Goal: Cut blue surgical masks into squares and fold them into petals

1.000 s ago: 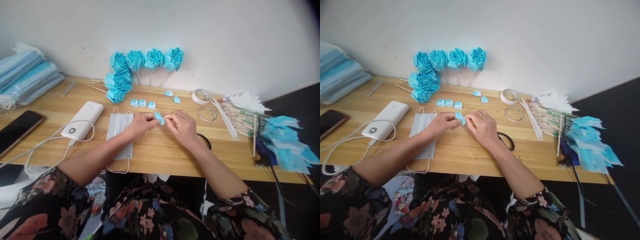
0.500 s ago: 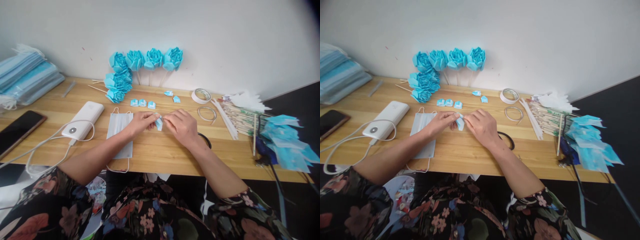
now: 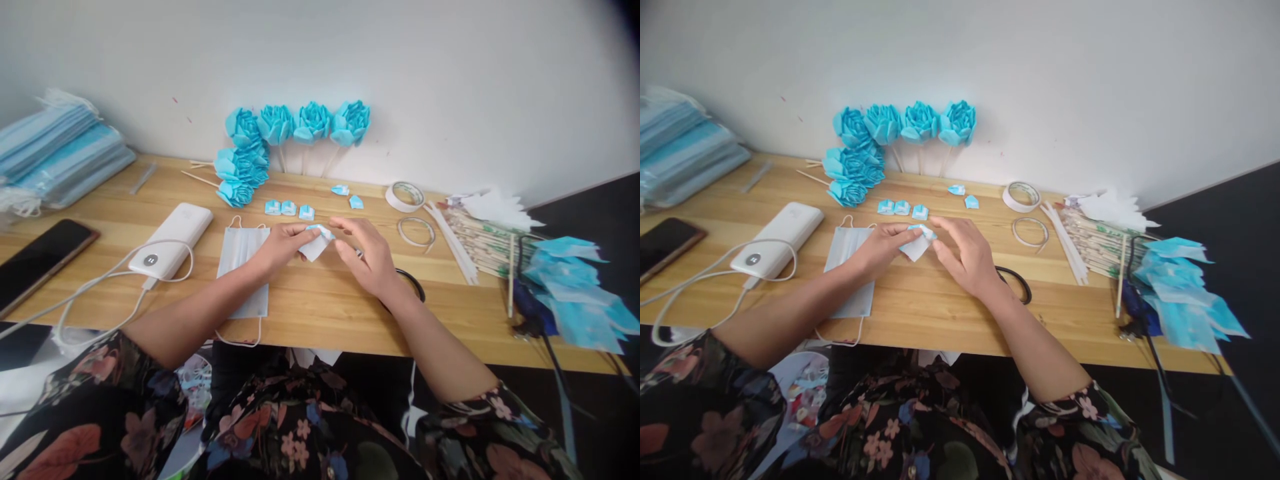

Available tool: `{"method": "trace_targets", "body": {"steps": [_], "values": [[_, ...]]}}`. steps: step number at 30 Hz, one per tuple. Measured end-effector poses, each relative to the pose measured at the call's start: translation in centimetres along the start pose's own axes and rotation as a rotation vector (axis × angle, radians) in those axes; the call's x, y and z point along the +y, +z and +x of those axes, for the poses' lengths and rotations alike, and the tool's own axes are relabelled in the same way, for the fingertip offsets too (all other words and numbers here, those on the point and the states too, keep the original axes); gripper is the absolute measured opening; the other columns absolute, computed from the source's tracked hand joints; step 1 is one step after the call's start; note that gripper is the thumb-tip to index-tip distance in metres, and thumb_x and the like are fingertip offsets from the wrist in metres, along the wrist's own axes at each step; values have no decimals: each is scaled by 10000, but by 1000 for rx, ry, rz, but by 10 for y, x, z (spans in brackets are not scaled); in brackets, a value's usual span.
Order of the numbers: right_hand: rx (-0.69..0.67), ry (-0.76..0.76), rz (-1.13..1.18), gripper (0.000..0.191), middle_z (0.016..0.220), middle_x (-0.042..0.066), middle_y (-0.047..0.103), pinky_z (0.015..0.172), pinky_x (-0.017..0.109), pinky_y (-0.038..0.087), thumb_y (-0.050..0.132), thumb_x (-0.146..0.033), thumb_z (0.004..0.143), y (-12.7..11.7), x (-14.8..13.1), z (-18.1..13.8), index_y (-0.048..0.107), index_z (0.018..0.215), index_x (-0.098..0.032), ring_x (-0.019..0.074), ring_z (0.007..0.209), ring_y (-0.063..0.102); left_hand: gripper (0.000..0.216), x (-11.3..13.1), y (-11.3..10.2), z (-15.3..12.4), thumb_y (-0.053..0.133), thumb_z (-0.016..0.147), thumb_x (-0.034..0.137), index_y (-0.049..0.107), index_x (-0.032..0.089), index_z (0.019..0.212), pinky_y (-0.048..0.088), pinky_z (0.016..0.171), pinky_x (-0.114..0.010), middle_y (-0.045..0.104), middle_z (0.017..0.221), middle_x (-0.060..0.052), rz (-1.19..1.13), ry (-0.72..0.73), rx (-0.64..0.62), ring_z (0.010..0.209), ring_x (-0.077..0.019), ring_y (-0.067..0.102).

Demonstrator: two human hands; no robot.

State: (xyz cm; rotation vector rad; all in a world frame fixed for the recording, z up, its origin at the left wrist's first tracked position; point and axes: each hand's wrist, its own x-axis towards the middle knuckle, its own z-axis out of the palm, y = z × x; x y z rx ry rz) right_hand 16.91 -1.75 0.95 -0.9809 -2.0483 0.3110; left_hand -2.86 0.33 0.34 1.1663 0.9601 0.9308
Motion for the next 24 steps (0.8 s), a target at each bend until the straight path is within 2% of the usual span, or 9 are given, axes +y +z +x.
{"method": "trace_targets", "body": {"steps": [3,8,12,17,20,24], "values": [[1,101,112,403,1228,88,716,937,431,560,538,-262,967,1,1,-1,551,1369,-267,226,1116,673,286,-2,-1,1,710,812,423,706,151,724,435,551,-238,638,657,-15,-26,4,15,589,-101,537],[-54,208,216,477,1114,65,724,801,363,583,614,-212,876,8,2,0,529,1342,-259,201,974,699,319,-4,0,1,682,835,467,726,156,779,471,584,-245,661,700,-26,10,25,-6,624,-110,560],[41,272,289,322,958,24,708,759,327,576,649,-230,844,14,2,1,588,1160,-231,153,805,680,346,-4,2,0,668,836,501,718,161,798,494,615,-253,680,757,-36,22,11,-36,674,-121,586],[111,301,328,51,830,-1,701,780,324,567,638,-215,850,13,4,1,648,900,-217,139,761,657,352,-1,3,-2,705,795,507,692,155,783,478,617,-251,639,723,-16,40,3,-84,661,-115,557],[122,326,332,36,821,-1,710,783,332,567,637,-214,845,9,4,2,664,867,-221,147,763,661,379,0,3,-2,734,759,517,689,146,822,472,631,-256,644,765,-27,13,-1,-132,697,-127,563],[79,294,317,49,851,4,723,802,345,566,634,-194,839,6,-1,2,663,851,-231,157,782,673,472,1,2,-1,619,826,601,663,131,836,481,679,-290,646,805,-55,-74,-2,-114,741,-154,583]]}}
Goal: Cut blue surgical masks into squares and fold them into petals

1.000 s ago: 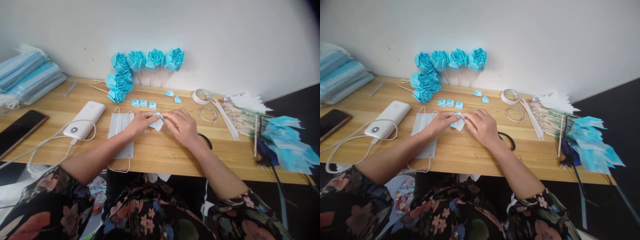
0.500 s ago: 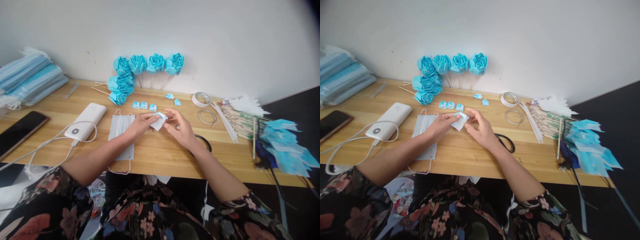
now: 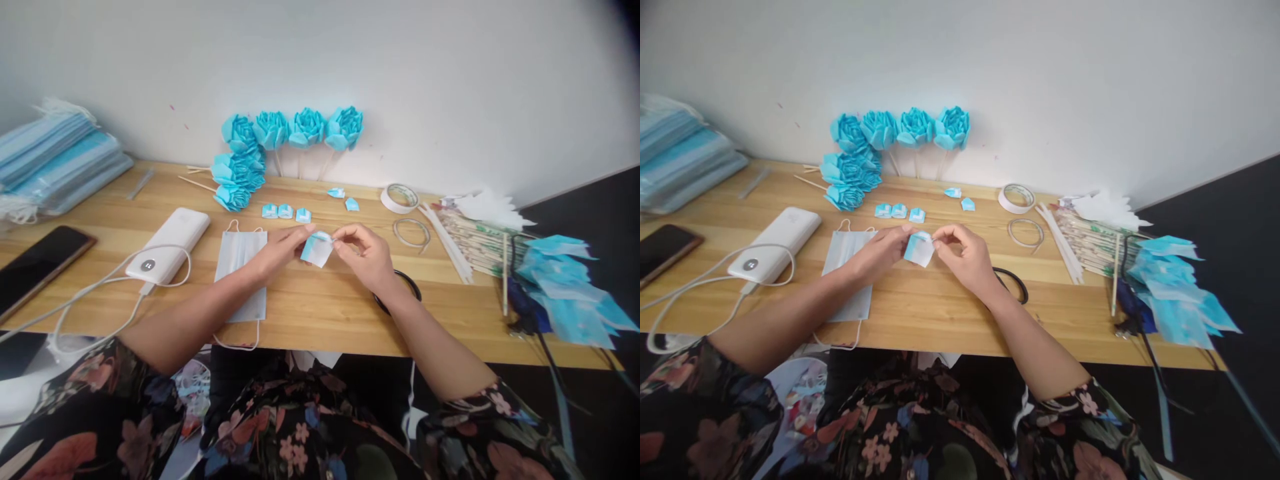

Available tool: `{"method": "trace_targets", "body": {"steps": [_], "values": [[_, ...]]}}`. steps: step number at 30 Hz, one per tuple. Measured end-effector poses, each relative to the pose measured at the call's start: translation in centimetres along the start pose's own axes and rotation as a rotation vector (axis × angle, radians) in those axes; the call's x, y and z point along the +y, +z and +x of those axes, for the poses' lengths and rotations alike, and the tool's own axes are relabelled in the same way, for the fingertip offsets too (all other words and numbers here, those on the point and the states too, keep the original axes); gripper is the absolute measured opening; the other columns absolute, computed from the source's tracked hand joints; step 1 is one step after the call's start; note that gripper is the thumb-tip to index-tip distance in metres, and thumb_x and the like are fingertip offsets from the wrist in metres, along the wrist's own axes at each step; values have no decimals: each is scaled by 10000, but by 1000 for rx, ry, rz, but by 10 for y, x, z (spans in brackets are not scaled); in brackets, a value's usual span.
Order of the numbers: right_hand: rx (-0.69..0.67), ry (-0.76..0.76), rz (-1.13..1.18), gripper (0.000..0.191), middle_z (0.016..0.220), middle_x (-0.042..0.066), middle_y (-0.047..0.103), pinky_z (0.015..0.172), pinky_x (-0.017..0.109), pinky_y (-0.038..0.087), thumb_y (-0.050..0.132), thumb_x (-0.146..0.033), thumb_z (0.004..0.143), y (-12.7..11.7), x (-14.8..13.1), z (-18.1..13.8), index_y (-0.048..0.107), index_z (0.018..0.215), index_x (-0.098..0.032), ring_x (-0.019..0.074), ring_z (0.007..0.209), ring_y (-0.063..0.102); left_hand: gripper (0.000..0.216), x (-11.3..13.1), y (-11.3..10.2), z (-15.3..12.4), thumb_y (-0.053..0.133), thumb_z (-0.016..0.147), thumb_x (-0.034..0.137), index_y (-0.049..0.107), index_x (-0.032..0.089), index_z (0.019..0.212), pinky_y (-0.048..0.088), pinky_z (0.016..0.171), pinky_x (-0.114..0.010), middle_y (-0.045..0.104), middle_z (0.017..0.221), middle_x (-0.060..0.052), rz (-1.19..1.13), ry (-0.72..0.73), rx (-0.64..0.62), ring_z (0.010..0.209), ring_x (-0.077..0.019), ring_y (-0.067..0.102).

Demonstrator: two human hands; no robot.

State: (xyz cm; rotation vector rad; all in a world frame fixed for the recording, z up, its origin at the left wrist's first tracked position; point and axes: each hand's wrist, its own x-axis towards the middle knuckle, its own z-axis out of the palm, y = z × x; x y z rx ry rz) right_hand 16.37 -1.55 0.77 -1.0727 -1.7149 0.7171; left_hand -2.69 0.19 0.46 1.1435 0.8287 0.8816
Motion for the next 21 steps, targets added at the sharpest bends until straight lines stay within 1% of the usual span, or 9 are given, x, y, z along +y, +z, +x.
{"method": "trace_targets", "body": {"steps": [3,5,7,10,12,13,15,18,21], "values": [[-51,-63,-41,76,878,8,727,818,356,562,621,-175,843,0,-3,-1,664,857,-236,167,815,681,419,1,-2,-1,659,812,558,626,143,759,450,654,-269,601,727,-21,42,-5,41,682,-128,547],[-63,-88,-61,88,886,10,727,822,359,560,614,-171,850,0,-3,-2,667,867,-239,173,833,681,357,1,-3,-1,708,792,485,617,149,711,423,615,-248,571,670,3,110,1,38,629,-106,514],[-70,-91,-65,98,898,10,730,823,361,561,611,-168,856,0,-1,-2,670,884,-240,173,838,683,286,2,-4,-2,719,793,411,637,150,709,430,602,-242,583,654,6,150,-3,16,602,-98,522],[-81,-73,-34,171,985,18,740,855,374,567,588,-172,880,-2,2,-3,670,1009,-249,180,888,693,212,0,-5,0,704,816,340,659,147,739,465,591,-241,616,663,0,118,-20,34,576,-96,557],[-76,-85,-12,268,1108,36,729,901,397,567,558,-171,899,-4,4,-4,642,1136,-263,199,1002,690,201,-2,-6,2,702,830,323,654,145,747,474,571,-234,619,655,1,58,-25,81,554,-90,559],[-65,-109,-16,309,1169,45,714,922,411,563,545,-165,901,-5,4,-4,624,1181,-270,213,1072,675,198,-3,-7,4,701,837,318,651,145,754,477,562,-231,622,654,1,20,-24,106,548,-89,560],[-40,-190,-77,354,1244,58,684,963,449,547,538,-143,884,-8,4,-3,609,1202,-279,244,1178,634,186,-3,-8,5,696,851,307,651,141,781,480,548,-226,628,659,-4,-58,-28,134,551,-92,573],[-29,-360,-269,377,1265,63,664,1028,529,490,563,-105,840,-9,3,0,612,1163,-294,287,1218,601,168,-2,-8,5,688,867,284,649,130,814,473,527,-218,637,684,-13,-147,-39,152,565,-97,591],[-74,-503,-435,404,1327,55,620,1068,574,443,604,-101,834,-6,4,1,596,1174,-319,308,1258,564,178,0,-8,4,701,866,289,645,124,827,473,532,-218,648,719,-19,-198,-43,150,573,-93,594]]}}
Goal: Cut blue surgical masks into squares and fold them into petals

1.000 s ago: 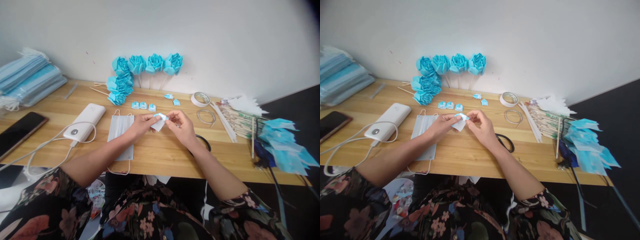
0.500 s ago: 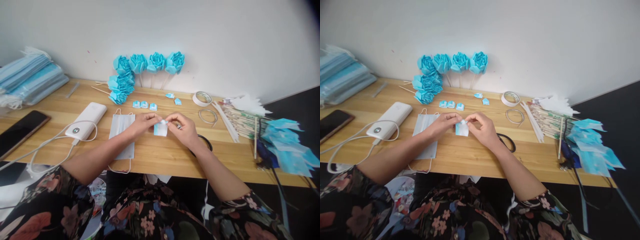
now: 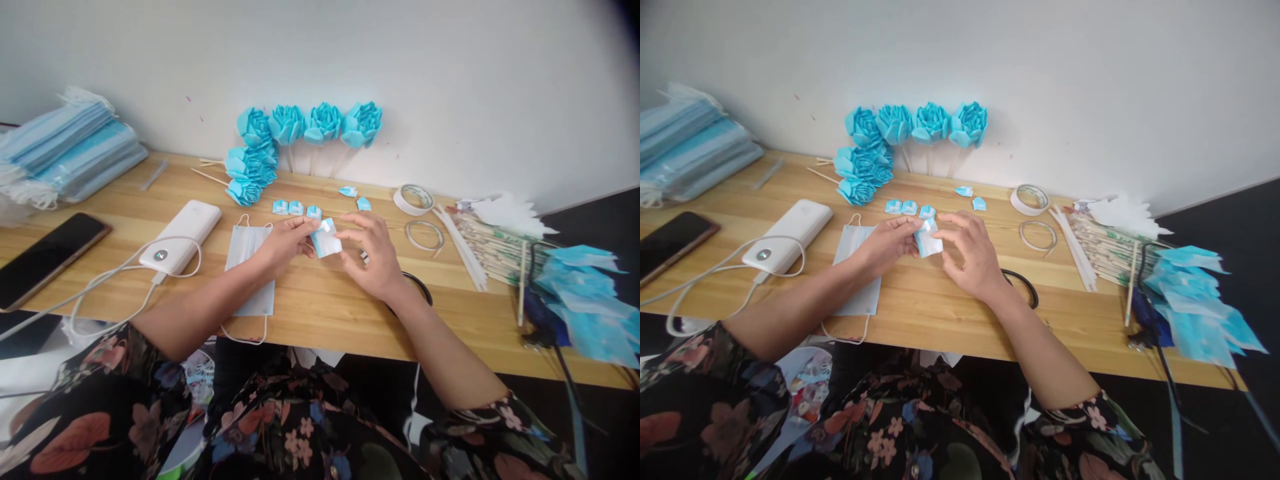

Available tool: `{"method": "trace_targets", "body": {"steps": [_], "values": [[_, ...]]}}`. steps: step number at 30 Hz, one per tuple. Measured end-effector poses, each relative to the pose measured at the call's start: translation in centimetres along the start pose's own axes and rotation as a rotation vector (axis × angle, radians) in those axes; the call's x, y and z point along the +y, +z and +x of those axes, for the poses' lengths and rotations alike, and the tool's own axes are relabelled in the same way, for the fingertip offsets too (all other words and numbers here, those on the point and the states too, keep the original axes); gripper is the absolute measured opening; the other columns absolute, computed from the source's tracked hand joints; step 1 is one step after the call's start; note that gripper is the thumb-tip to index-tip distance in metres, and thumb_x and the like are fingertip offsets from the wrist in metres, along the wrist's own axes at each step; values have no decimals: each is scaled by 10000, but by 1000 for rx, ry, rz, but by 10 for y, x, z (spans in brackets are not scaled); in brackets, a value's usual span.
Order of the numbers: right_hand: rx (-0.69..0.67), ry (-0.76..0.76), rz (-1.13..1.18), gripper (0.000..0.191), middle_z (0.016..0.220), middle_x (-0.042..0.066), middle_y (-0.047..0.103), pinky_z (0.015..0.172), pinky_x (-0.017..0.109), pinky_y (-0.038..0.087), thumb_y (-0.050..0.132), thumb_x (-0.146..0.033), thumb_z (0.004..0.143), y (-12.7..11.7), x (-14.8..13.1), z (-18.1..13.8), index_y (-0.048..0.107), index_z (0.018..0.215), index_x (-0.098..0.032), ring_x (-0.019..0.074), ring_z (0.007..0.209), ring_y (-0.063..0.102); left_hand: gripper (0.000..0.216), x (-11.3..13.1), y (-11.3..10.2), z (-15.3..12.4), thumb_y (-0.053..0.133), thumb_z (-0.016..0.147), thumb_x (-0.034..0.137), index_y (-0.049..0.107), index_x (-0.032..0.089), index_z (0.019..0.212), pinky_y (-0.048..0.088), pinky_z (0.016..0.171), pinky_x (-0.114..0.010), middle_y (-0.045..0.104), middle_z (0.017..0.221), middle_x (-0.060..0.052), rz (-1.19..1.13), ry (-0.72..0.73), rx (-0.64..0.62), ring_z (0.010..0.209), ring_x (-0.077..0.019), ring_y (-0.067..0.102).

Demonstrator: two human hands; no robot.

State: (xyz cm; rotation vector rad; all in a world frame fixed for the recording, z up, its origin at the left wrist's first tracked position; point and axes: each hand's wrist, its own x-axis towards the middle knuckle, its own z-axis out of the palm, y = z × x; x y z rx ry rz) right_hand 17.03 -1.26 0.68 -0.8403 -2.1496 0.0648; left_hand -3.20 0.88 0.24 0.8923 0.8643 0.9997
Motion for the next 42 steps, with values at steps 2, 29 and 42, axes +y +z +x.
{"method": "trace_targets", "body": {"steps": [2,29,42], "values": [[-36,-61,-64,395,1374,46,585,1086,574,432,632,-115,849,4,0,0,596,1179,-329,313,1316,516,194,0,0,-1,711,862,306,648,124,838,491,563,-228,655,733,-20,-22,1,-15,592,-97,601],[29,426,294,242,1128,41,721,964,438,512,649,-156,798,17,0,-5,635,1017,-257,229,1060,669,230,-4,1,-1,768,831,318,664,130,914,555,726,-273,715,792,-23,9,0,-103,662,-103,671],[23,94,53,168,1358,26,598,1085,573,416,662,-163,888,16,9,-4,735,923,-310,280,1296,528,193,-7,0,0,740,835,272,698,131,960,559,759,-283,732,853,-28,79,40,-69,705,-112,683]]}}
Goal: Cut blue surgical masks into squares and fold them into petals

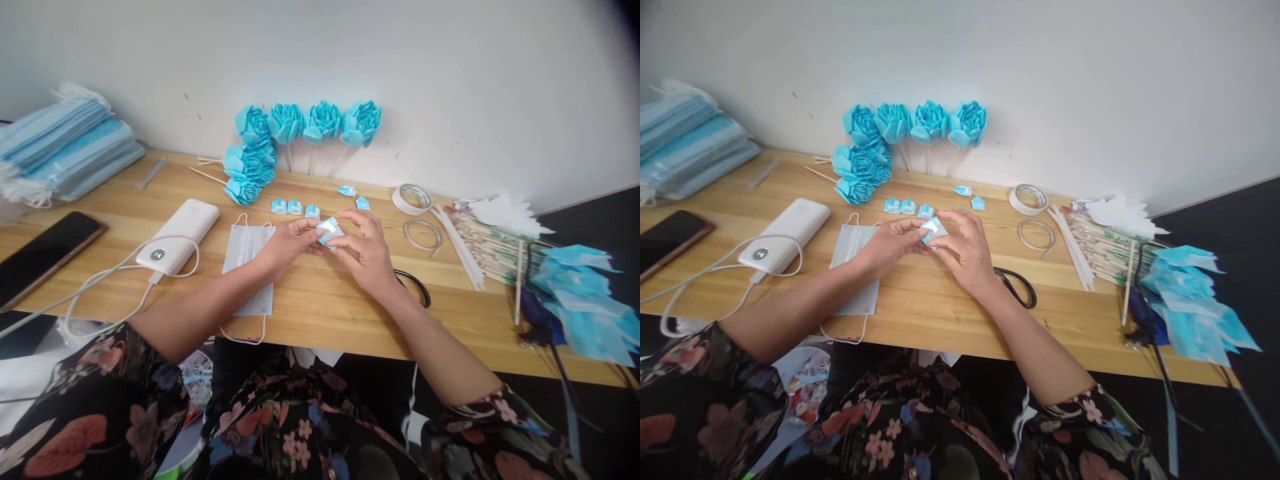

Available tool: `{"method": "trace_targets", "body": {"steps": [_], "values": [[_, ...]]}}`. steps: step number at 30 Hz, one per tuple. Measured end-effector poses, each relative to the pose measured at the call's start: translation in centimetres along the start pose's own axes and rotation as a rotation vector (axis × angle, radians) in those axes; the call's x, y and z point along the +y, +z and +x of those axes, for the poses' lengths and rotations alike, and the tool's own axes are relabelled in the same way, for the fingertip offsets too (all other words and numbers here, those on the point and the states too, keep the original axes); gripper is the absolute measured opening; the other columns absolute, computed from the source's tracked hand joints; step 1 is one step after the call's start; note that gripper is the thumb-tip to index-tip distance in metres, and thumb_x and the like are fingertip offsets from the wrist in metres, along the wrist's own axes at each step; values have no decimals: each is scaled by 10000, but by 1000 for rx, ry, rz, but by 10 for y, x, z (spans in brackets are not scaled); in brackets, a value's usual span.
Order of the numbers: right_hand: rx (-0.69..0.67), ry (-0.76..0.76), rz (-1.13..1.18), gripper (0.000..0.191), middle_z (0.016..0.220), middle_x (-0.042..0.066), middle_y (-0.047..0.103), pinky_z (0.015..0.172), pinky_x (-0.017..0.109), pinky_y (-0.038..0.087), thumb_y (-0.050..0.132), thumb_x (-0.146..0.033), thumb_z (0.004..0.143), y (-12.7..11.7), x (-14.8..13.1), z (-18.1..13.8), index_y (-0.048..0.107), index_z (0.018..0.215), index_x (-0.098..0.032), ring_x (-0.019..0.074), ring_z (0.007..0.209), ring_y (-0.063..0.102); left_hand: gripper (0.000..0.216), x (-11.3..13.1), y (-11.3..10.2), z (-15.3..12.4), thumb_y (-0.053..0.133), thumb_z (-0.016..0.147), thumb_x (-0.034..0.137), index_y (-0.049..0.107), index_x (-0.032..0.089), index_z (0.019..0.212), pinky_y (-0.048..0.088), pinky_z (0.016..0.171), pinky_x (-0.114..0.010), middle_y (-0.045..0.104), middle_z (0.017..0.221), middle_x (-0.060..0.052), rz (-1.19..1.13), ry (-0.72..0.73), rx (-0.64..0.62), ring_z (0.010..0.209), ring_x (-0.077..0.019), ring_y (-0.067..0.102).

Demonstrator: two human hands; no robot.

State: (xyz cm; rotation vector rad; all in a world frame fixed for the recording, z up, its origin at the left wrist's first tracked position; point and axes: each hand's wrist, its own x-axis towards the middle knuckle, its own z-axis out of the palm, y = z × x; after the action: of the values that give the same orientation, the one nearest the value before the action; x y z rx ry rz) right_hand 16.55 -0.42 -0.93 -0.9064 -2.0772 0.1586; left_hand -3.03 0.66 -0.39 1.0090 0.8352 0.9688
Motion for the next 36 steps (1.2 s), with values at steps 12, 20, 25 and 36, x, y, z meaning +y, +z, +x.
{"method": "trace_targets", "body": {"steps": [12,20,25,36], "values": [[2,576,557,139,963,25,739,837,357,539,717,-370,849,7,2,-3,700,843,-232,176,865,671,217,3,1,-1,719,863,299,691,137,1006,564,770,-285,752,820,-48,100,31,-47,765,-142,721],[27,669,628,177,777,-6,688,695,290,480,730,-375,811,6,0,-2,668,799,-210,131,704,588,311,1,1,-2,727,854,386,679,139,1036,560,753,-279,771,867,-72,145,55,-102,752,-142,718],[64,695,622,170,739,-14,657,664,282,465,740,-354,784,5,-3,0,650,774,-210,126,679,560,336,1,1,-2,734,844,423,680,145,1026,553,715,-265,759,815,-60,167,49,-114,716,-137,705],[97,697,587,168,734,-12,650,657,290,463,739,-355,780,4,-4,1,646,777,-215,131,674,554,197,2,2,-3,733,811,343,668,165,756,478,570,-229,702,708,-29,294,5,-84,562,-90,579]]}}
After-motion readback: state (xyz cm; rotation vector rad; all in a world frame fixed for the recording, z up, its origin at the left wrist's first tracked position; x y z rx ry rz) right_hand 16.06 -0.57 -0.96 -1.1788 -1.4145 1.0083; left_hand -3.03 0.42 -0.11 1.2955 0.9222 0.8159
